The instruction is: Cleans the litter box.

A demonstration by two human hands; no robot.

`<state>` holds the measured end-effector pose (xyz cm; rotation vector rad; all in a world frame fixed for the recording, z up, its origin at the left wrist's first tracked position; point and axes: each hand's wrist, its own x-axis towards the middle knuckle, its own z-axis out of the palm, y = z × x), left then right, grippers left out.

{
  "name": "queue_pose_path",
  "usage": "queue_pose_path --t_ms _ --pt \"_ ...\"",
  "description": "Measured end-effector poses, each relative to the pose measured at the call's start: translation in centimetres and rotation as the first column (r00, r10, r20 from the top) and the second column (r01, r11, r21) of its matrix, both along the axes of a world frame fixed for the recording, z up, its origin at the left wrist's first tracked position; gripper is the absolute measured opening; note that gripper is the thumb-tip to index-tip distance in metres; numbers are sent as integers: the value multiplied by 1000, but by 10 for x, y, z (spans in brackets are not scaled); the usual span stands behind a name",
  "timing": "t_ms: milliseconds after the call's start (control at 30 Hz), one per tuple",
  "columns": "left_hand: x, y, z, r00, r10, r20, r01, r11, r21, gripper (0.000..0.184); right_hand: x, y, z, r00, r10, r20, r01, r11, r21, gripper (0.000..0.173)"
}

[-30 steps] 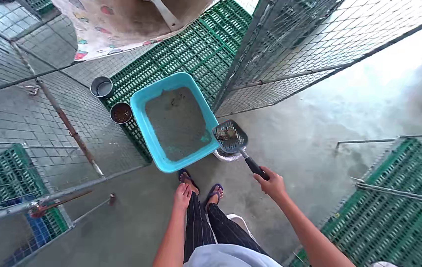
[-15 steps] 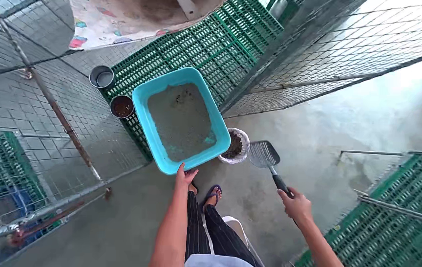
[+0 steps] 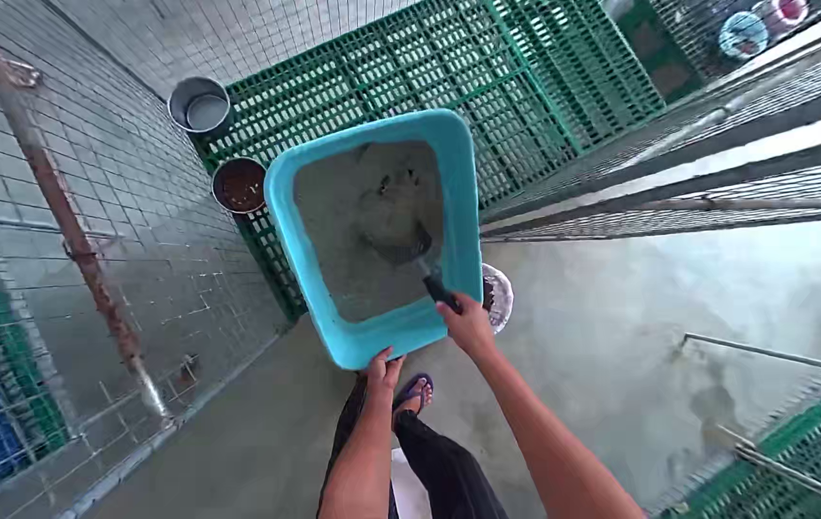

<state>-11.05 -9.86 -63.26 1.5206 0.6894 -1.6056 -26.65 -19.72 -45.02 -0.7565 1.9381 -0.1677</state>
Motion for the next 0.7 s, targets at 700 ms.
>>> queue_pose_path --t_ms 700 --pt "20 -55 103 921 -381 -77 369 919 -139 47 -16 -11 44 999 30 -20 -36 936 -349 46"
